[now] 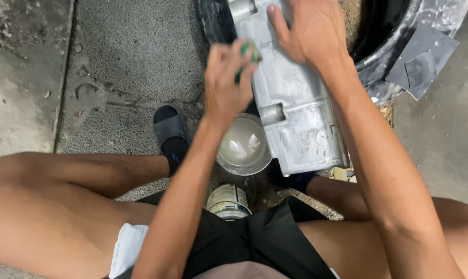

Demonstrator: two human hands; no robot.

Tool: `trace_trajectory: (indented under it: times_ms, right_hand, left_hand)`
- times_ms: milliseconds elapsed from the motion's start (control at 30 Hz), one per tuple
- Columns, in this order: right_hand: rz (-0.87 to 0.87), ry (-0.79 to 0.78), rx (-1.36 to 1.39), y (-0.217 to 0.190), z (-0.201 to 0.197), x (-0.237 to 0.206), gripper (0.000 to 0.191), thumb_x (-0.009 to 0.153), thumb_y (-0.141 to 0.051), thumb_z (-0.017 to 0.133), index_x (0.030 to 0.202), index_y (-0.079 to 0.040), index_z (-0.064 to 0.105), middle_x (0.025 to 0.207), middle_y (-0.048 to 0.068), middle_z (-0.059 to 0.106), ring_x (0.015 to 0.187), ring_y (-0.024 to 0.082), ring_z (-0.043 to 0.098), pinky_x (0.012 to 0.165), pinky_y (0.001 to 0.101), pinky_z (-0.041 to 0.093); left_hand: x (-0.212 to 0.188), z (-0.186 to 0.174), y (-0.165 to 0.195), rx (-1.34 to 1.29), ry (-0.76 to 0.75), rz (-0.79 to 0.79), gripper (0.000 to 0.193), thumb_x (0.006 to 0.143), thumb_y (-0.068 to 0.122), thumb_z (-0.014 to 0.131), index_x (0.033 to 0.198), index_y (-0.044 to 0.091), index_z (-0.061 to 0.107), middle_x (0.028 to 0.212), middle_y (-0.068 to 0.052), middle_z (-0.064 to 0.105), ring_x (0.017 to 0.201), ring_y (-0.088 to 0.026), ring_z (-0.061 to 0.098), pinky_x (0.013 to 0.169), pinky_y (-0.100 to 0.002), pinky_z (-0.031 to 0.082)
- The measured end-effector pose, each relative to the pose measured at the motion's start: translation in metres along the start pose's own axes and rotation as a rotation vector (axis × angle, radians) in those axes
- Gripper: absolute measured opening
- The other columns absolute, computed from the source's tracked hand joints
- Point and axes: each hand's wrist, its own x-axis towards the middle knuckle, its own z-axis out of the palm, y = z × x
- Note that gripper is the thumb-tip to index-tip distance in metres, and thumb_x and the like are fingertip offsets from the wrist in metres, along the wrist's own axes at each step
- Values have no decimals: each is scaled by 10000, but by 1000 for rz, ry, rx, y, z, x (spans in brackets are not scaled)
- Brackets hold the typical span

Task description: The person sits on the ground and sands a white plastic panel with a green sanding block. They hold the panel with one hand and rub the surface with the other, occasionally dipping the block into a bucket of water.

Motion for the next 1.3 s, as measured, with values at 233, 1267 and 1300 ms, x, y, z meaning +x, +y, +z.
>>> trace_trajectory:
  times_ms: [233,1267,1300]
  right_hand:
    - [-54,17,-12,7,7,-2,315,1066,-304,630,1112,-10,734,960,264,702,882,479,649,791,545,494]
    - [-29,-11,-8,4,2,-1,349,1050,-288,638,1167,32,712,1086,292,673,1027,488,605,930,538,464]
    - [-3,-27,-1,3,2,-1,353,1065,-303,652,1167,29,716,1063,294,669,1015,489,606,923,542,463]
  left_hand:
    - [63,5,-32,-27,13,10,365,876,6,801,1213,10,662,1068,-138,662,999,-290,669,901,-382,560]
    - [-44,-12,69,43,6,-140,180,887,136,827,977,26,718,1025,-128,678,942,-259,627,746,-352,521]
    - [-47,-11,71,37,17,-159,187,893,144,827,985,26,715,1033,-128,675,966,-254,638,774,-353,541]
